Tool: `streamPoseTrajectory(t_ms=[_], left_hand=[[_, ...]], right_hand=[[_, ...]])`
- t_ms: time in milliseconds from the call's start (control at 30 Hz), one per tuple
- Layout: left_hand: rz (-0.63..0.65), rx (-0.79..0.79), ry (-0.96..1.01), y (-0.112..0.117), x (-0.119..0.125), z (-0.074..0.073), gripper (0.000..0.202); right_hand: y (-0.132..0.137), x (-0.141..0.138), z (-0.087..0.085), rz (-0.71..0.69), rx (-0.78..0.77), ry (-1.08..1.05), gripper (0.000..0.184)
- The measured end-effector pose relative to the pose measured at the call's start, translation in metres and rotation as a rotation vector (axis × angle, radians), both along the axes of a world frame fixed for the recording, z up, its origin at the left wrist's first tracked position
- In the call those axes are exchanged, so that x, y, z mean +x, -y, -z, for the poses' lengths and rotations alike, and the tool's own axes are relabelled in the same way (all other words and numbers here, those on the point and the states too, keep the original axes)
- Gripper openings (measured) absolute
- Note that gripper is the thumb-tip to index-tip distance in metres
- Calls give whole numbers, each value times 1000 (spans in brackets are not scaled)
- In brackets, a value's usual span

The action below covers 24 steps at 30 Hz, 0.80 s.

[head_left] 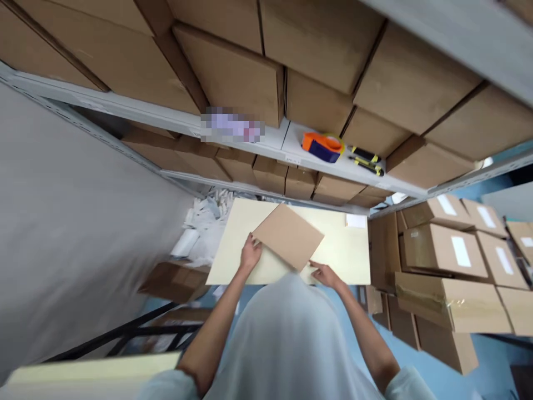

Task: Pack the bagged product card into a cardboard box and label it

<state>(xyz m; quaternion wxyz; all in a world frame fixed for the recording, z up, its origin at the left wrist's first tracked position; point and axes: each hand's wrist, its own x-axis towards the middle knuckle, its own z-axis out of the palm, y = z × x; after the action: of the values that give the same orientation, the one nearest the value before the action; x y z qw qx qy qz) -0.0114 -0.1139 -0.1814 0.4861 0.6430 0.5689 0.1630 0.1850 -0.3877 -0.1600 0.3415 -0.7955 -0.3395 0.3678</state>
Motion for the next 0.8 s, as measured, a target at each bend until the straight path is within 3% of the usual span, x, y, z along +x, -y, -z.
streamPoseTrajectory(t_ms=[100, 167, 300, 400, 467, 533, 667, 800], left_hand=[[-122, 85, 46, -28, 0, -19, 74], [-130, 179, 102, -41, 11, -40, 71], [67, 461, 276, -48, 65, -110, 57], [228, 567, 411, -40, 106, -164, 51], [286, 589, 462, -32, 117, -187, 48], [315, 597, 508, -22, 112, -194, 44], [296, 559, 569, -3, 71, -173, 40], [270, 478, 568, 12, 37, -148, 40]], right_hand=[[-21, 38, -37, -19, 77, 181, 22], [-49, 77, -78, 16, 129, 316, 34], [-143, 147, -184, -11, 334, 695, 56], [-222, 175, -239, -83, 357, 928, 58], [-262, 181, -249, -110, 240, 953, 57], [-286, 183, -243, -79, 115, 944, 59], [-299, 187, -225, -19, 9, 911, 54], [-300, 194, -234, -15, -43, 832, 47]])
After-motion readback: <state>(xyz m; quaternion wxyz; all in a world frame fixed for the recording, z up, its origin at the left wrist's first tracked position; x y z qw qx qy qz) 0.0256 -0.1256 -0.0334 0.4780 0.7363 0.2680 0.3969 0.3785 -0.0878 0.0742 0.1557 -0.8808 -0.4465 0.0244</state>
